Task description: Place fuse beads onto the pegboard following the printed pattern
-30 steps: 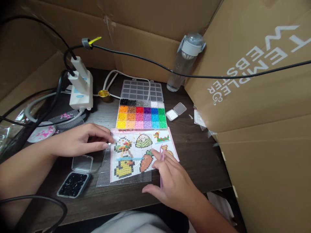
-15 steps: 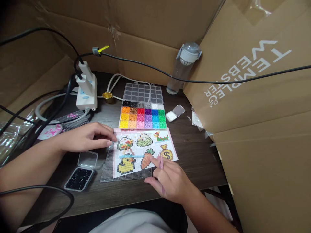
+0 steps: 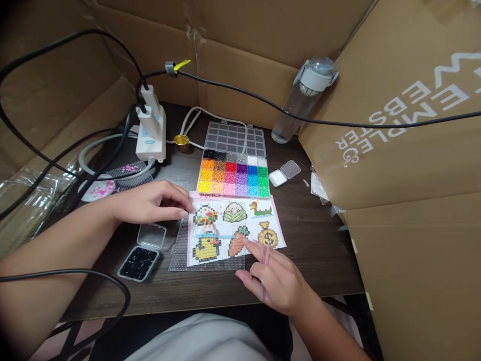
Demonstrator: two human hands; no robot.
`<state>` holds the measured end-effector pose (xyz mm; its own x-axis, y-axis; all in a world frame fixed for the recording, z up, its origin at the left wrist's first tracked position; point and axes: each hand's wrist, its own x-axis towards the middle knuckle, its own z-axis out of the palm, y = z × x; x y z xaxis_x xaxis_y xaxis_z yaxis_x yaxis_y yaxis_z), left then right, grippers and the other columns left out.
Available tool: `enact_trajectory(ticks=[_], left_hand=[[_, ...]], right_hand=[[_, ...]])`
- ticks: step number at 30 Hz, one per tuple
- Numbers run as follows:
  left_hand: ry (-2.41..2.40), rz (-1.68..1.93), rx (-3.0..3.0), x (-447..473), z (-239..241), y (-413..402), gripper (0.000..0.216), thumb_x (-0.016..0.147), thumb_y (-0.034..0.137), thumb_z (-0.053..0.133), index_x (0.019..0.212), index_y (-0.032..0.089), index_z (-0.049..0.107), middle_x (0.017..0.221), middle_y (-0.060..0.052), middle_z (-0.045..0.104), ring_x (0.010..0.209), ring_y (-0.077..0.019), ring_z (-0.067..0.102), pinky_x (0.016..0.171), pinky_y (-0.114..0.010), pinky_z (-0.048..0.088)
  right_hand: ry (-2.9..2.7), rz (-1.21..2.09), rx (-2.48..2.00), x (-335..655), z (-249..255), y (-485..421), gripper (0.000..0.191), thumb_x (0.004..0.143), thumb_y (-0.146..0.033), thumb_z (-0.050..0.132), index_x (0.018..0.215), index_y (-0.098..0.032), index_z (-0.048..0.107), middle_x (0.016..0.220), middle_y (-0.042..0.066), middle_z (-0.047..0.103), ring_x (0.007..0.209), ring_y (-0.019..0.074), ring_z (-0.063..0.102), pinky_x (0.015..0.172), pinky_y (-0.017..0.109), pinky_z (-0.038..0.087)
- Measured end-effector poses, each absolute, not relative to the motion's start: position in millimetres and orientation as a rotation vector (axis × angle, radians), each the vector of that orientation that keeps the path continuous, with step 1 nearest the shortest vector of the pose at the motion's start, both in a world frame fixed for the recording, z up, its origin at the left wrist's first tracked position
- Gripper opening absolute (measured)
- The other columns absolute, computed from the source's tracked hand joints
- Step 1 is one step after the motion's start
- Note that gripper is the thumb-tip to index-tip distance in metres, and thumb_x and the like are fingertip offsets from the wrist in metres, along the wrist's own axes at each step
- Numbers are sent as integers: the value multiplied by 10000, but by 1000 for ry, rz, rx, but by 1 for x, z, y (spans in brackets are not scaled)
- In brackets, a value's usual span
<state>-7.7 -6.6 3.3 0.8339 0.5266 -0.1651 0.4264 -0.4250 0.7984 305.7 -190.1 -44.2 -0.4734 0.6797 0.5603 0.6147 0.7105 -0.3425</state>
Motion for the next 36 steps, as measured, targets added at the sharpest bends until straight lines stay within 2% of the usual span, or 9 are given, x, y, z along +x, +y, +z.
enact_trajectory(ticks=[6, 12, 20, 25, 30, 36], left_hand=[[717, 123, 2070, -7, 3, -7, 305, 874, 404, 642, 949, 156, 803, 854, -67, 772, 742, -184, 676, 665, -273, 485], [723, 132, 2063, -7, 4, -8, 291, 865, 393, 656, 943, 157, 808, 816, -56, 766, 687, -165, 658, 613, -255, 466], [728, 111, 2070, -6, 4, -7, 334, 878, 422, 624, 945, 147, 801, 824, -76, 766, 733, -197, 678, 680, -295, 498], [729, 85, 2066, -6, 4, -8, 355, 878, 440, 612, 943, 143, 796, 859, -88, 772, 776, -210, 693, 712, -306, 513], [740, 80, 2066, -5, 3, -8, 335, 876, 431, 623, 937, 150, 795, 851, -83, 763, 777, -207, 686, 711, -302, 508], [692, 179, 2119, -4, 5, -9, 317, 872, 397, 614, 886, 141, 802, 844, -75, 679, 779, -190, 640, 731, -309, 500]], right_hand=[[-2240, 86, -981, 307, -46, -191, 234, 856, -170, 783, 884, -237, 561, 1279, 210, 734, 1108, 305, 760, 884, 404, 685], [-2240, 155, -996, 311, -48, -191, 258, 842, -164, 792, 942, -237, 565, 1316, 210, 715, 1137, 317, 748, 841, 407, 690], [-2267, 108, -956, 311, -46, -191, 266, 847, -145, 786, 936, -251, 559, 1338, 195, 700, 1112, 303, 759, 851, 404, 689], [-2241, 122, -969, 311, -50, -192, 286, 842, -109, 778, 901, -256, 540, 1372, 190, 681, 1042, 279, 786, 787, 349, 696], [-2205, 173, -1013, 311, -48, -190, 301, 833, -159, 792, 963, -238, 532, 1343, 245, 692, 1182, 344, 723, 821, 415, 689], [-2265, 240, -1085, 322, -41, -186, 278, 869, -225, 779, 947, -229, 512, 1285, 261, 720, 1196, 346, 719, 1015, 547, 609]])
